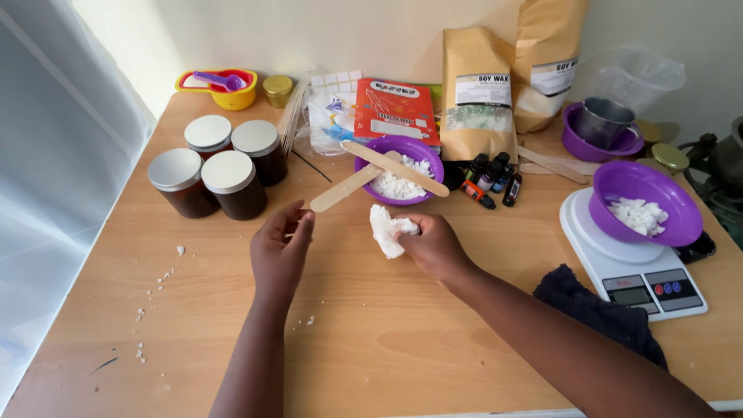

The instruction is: Cleaning spilled wax and organizing materials on a candle making workbench

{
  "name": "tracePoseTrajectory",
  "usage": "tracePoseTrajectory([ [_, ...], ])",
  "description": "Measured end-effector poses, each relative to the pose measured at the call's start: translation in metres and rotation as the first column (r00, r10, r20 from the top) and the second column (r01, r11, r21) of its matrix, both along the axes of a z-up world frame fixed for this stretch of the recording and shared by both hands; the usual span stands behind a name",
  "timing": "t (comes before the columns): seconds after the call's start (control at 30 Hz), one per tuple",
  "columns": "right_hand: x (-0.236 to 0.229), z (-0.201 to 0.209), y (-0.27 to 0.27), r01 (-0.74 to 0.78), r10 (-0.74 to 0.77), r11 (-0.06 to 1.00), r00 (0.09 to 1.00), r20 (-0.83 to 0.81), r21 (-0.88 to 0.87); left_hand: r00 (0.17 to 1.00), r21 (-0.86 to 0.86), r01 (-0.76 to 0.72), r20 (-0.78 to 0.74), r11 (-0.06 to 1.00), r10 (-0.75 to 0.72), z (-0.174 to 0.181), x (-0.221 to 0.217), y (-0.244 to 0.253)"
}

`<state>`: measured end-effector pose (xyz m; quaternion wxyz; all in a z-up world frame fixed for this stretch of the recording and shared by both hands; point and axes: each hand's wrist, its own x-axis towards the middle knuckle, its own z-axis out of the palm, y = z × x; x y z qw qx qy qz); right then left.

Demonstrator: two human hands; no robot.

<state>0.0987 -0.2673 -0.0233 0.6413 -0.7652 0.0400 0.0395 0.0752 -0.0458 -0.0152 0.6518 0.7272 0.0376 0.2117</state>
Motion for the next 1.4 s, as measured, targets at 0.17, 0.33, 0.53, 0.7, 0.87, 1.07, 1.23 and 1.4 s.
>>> tracePoseTrajectory([
  [0.17,-0.005,0.007,-0.007,-0.054,0.054,0.997,0.999,-0.006,-0.058,0.999,-0.11,0.046,-0.009,0.993,-0.047,-0.009,0.01,-0.015],
  [0.33,-0.009,0.004,-0.012,-0.082,0.081,0.994,0.997,-0.014,-0.069,0.997,-0.098,0.078,-0.016,0.992,-0.08,-0.001,0.01,-0.033],
  [0.53,-0.008,0.011,-0.013,-0.081,0.087,0.986,0.995,0.04,-0.147,0.994,-0.07,0.097,-0.046,0.993,-0.1,0.013,-0.001,-0.039],
  [0.7,0.006,0.001,-0.009,-0.065,0.294,0.819,0.9,0.32,-0.57,0.997,0.032,-0.072,-0.032,0.997,0.074,0.009,-0.001,-0.017],
  [0.87,0.01,-0.016,0.017,-0.059,0.403,0.681,0.863,0.306,-0.73,0.993,0.041,-0.096,-0.064,0.994,0.099,0.006,0.0,-0.009],
  [1.07,0.016,-0.013,0.056,0.106,0.438,0.577,0.797,0.417,-0.81,0.984,0.156,-0.162,-0.054,0.974,0.172,0.003,-0.001,-0.006],
  [1.23,0.025,-0.024,0.077,0.23,0.447,0.513,0.751,0.486,-0.827,0.967,0.249,-0.231,-0.048,0.94,0.25,0.004,-0.002,-0.006],
  [1.4,0.06,-0.074,0.086,0.484,0.557,0.062,0.709,0.433,-0.873,0.967,0.3,-0.211,-0.077,0.93,0.244,0.008,0.0,-0.01],
])
